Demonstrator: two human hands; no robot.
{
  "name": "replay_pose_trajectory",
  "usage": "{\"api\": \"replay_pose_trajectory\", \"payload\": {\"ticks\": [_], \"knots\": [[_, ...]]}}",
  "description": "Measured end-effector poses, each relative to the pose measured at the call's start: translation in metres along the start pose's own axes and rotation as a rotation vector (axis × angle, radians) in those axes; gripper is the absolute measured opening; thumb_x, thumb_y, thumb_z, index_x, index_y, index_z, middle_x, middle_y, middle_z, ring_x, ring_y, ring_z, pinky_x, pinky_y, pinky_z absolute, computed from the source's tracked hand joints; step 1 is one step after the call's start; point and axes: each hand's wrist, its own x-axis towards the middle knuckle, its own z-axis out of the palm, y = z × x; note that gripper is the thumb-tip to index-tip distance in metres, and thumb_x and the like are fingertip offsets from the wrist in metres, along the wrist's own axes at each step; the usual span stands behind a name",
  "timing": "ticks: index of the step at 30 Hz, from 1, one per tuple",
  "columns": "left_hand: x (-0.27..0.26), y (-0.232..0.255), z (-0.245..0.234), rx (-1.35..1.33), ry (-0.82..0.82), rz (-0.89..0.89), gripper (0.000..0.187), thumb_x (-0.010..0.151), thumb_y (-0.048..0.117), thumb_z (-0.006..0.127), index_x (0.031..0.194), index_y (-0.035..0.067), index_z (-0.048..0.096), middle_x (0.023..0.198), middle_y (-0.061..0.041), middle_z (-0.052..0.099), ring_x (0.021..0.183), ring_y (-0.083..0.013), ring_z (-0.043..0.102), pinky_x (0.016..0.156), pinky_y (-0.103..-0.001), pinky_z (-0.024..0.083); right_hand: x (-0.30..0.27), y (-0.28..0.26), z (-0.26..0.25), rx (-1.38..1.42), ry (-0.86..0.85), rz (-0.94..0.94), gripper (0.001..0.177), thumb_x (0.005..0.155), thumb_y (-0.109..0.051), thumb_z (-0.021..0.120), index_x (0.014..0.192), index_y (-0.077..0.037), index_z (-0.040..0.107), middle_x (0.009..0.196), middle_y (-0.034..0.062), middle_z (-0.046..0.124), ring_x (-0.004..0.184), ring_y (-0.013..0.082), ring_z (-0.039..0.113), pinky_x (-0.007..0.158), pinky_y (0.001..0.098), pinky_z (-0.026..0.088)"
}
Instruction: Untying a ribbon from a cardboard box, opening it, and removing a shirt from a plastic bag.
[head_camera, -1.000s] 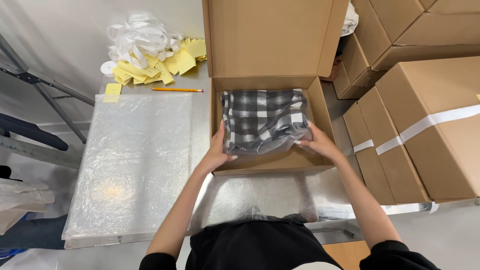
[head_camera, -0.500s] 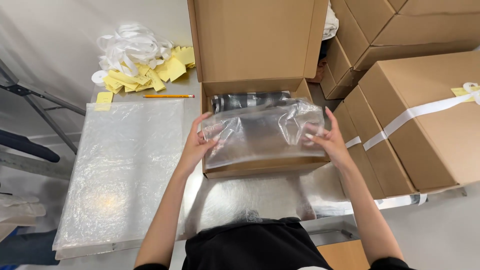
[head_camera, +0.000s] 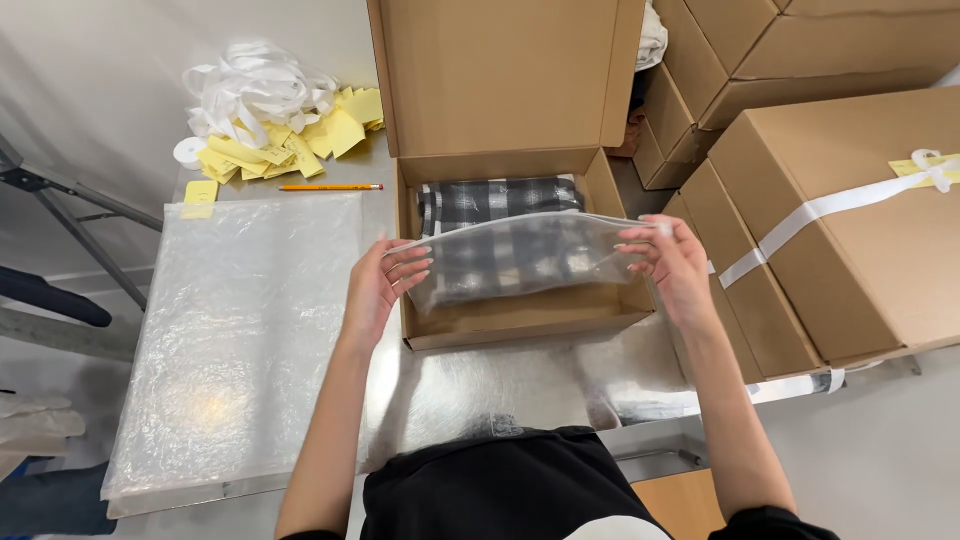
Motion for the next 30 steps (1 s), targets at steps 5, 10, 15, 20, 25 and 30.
{"api": "replay_pose_trajectory", "payload": {"ticks": [5, 10, 15, 20, 25, 30], "knots": [[0.003, -0.032, 0.020, 0.359, 0.116, 0.314, 0.040, 0.102, 0.017, 0.057, 0.135, -0.002, 0.047, 0.123, -0.023, 0.061, 0.110, -0.0315, 0.067, 0.093, -0.040, 0.059, -0.008, -0.016, 0.035, -0.230, 0.204, -0.007, 0.022, 0.109, -0.024, 0.057, 0.118, -0.004, 0.059, 0.096, 0.0196, 0.074, 0.083, 0.0195, 0.076, 0.064, 0.0196, 0.058], [0.012, -0.059, 0.073, 1.011, 0.042, 1.075, 0.028, 0.102, 0.013, 0.058, 0.129, 0.008, 0.062, 0.123, -0.010, 0.057, 0.129, -0.0284, 0.050, 0.111, -0.043, 0.042, -0.016, -0.020, 0.050, -0.316, 0.234, -0.031, 0.024, 0.109, -0.023, 0.057, 0.118, -0.002, 0.064, 0.093, 0.0195, 0.074, 0.078, 0.0194, 0.076, 0.062, 0.0205, 0.058], [0.049, -0.111, 0.143, 1.212, -0.313, 1.264, 0.040, 0.096, 0.022, 0.064, 0.136, 0.022, 0.061, 0.140, -0.008, 0.051, 0.137, -0.0295, 0.049, 0.116, -0.056, 0.037, -0.024, -0.017, 0.056, -0.320, 0.253, -0.043, 0.026, 0.110, -0.024, 0.055, 0.117, -0.002, 0.065, 0.088, 0.0159, 0.074, 0.076, 0.0160, 0.074, 0.062, 0.0198, 0.058], [0.055, -0.131, 0.165, 1.290, -0.376, 1.210, 0.036, 0.097, 0.020, 0.061, 0.133, 0.023, 0.059, 0.145, -0.004, 0.045, 0.139, -0.0271, 0.047, 0.117, -0.058, 0.037, -0.031, -0.016, 0.054, -0.327, 0.283, -0.046, 0.028, 0.109, -0.025, 0.056, 0.116, 0.000, 0.066, 0.088, 0.0163, 0.074, 0.074, 0.0162, 0.074, 0.061, 0.0216, 0.058], [0.050, -0.127, 0.160, 1.302, -0.392, 1.172, 0.035, 0.099, 0.020, 0.054, 0.134, 0.026, 0.057, 0.144, 0.000, 0.044, 0.138, -0.0253, 0.048, 0.117, -0.060, 0.036, -0.031, -0.014, 0.051, -0.295, 0.296, -0.032, 0.029, 0.109, -0.027, 0.057, 0.116, 0.000, 0.066, 0.088, 0.0151, 0.074, 0.074, 0.0149, 0.073, 0.062, 0.0208, 0.058], [0.056, -0.118, 0.154, 1.407, -0.375, 1.050, 0.029, 0.098, 0.034, 0.053, 0.110, 0.017, 0.073, 0.132, -0.004, 0.057, 0.134, -0.0275, 0.050, 0.117, -0.067, 0.026, -0.029, -0.010, 0.046, -0.254, 0.337, 0.003, 0.026, 0.108, -0.026, 0.058, 0.115, -0.002, 0.067, 0.088, 0.0147, 0.075, 0.075, 0.0134, 0.073, 0.065, 0.0187, 0.058]]}}
